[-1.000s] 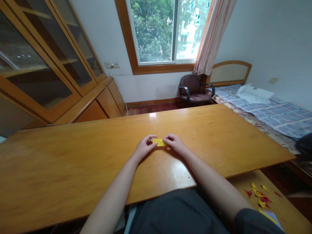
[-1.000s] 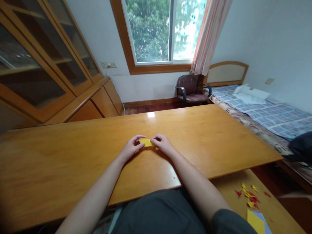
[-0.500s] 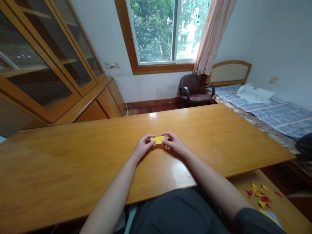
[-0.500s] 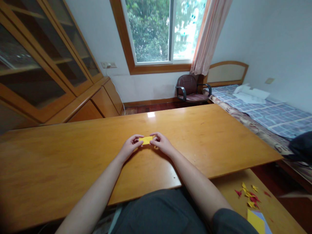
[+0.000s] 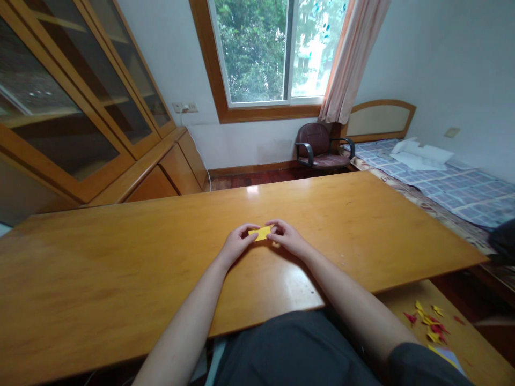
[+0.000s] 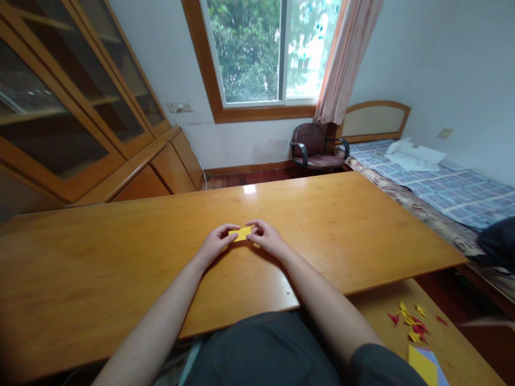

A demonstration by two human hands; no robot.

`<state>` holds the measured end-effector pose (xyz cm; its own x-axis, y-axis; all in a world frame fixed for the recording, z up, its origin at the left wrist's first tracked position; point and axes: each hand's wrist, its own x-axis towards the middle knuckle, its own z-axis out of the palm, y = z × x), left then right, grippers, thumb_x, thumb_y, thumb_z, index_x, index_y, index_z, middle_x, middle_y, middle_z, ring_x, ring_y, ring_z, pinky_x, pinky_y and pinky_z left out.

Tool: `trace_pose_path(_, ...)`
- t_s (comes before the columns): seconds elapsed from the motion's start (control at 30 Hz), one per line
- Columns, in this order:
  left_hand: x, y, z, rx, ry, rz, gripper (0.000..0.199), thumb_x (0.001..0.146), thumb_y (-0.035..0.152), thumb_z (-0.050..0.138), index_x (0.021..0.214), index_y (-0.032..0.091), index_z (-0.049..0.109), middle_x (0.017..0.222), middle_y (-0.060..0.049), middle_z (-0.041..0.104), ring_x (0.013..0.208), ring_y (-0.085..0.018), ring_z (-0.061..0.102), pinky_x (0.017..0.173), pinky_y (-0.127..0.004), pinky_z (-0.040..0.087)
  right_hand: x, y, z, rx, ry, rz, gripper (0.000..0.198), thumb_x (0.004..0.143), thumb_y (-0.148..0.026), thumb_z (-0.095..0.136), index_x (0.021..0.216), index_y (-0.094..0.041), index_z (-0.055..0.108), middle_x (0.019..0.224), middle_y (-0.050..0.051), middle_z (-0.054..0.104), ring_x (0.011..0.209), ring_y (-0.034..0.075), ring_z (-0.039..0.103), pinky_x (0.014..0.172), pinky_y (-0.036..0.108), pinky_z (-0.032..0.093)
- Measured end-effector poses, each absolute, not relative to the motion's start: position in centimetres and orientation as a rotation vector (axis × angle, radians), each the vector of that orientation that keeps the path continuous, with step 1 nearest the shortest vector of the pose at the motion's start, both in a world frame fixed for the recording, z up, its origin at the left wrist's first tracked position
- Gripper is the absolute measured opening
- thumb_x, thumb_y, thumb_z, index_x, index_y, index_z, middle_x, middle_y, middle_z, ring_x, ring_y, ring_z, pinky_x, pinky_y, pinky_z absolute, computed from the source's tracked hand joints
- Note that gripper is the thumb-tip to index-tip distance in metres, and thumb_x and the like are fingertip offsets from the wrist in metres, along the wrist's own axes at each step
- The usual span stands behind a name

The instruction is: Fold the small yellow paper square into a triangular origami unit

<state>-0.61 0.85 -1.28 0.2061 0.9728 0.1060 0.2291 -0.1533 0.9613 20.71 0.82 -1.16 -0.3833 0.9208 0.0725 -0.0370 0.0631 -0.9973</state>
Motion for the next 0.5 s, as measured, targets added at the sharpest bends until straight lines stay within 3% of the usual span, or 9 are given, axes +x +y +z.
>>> trace_pose_path(0.5, -0.31, 0.41, -0.82, 1.540, 1.136, 1.045, 0.040, 0.078, 0.040, 0.067, 0.110, 0.016, 0.064, 0.075, 0.001, 0.060, 0.068, -0.013, 0.055, 0.066, -0.023, 0.043, 20.44, 0.28, -0.53, -1.009, -1.705, 1.255, 0.037, 0.081, -0.033, 0.065, 0.115, -0.018, 0.060, 0.079, -0.002, 0.058, 0.067, 0.010, 0.054, 0.063, 0.023, 0.043)
